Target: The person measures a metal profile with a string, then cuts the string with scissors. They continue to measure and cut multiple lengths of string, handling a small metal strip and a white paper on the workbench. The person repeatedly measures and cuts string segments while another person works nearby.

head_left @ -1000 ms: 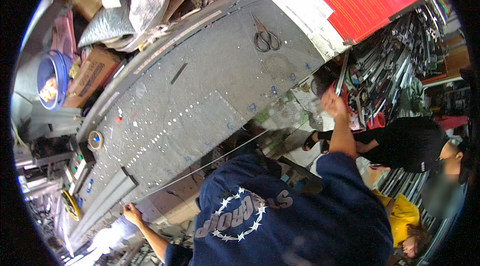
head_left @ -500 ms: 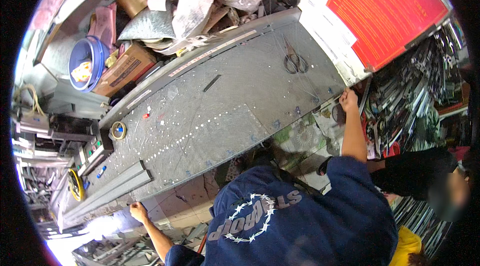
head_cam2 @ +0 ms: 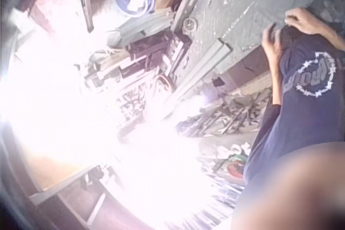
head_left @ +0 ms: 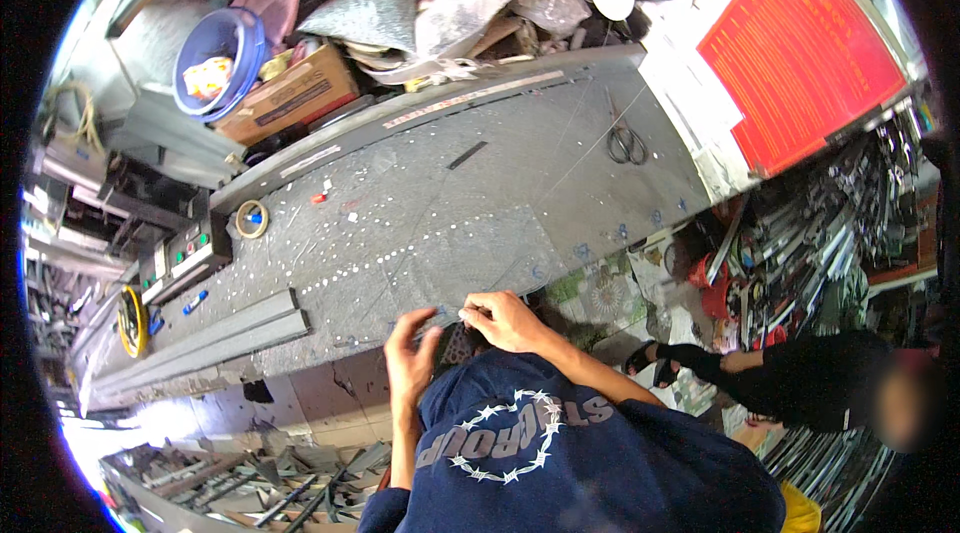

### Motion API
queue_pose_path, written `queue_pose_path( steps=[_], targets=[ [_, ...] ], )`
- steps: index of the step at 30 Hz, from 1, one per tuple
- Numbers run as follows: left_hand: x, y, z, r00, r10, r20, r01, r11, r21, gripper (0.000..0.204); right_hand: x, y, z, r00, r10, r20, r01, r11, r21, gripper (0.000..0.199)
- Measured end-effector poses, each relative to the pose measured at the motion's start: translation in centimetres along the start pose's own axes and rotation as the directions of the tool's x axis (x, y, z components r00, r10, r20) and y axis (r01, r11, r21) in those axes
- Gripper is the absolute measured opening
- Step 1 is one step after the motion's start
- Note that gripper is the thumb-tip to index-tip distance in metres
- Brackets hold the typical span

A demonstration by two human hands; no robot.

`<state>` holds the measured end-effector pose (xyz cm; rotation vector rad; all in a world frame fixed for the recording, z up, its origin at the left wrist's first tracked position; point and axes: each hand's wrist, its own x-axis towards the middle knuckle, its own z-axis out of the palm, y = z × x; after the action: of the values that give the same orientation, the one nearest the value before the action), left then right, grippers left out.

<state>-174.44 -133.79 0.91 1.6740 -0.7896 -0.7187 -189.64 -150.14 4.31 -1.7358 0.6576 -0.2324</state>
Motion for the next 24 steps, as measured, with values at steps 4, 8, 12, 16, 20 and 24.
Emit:
queue_pose_path(
  steps=[4,8,12,16,20,24],
  targets=[
    [-0.7,3.6,2.2,0.996,-0.094,-0.007,0.089,0.968,-0.234,0.021,0.4,-2.6,0.8,0.999,-0.013,0.039,0.017,0.996,-0.089,0.031],
    [-1.4,4.1,0.8,0.996,-0.085,0.038,0.089,0.99,-0.106,0.015,-0.4,-3.5,0.8,0.994,-0.056,0.089,0.066,0.991,-0.114,0.03],
    [-1.8,3.7,0.0,0.985,0.155,0.075,-0.166,0.973,0.162,0.007,-1.0,-4.3,0.5,0.986,-0.04,0.163,0.084,0.958,-0.275,0.031],
    [-1.8,2.9,-1.5,0.998,0.054,-0.033,-0.048,0.984,0.173,0.005,-1.0,-7.4,-6.2,0.98,-0.054,0.194,0.137,0.885,-0.444,0.028],
    [-1.3,2.1,-4.6,0.965,0.017,-0.26,0.034,0.981,0.19,0.007,-1.2,-13.0,-16.2,0.905,-0.423,0.05,0.289,0.524,-0.801,0.021],
    [-1.1,1.6,-4.4,0.952,0.081,-0.297,-0.027,0.983,0.183,0.007,-1.4,-14.8,-19.2,0.793,-0.607,0.05,0.314,0.337,-0.887,0.019]
  ],
)
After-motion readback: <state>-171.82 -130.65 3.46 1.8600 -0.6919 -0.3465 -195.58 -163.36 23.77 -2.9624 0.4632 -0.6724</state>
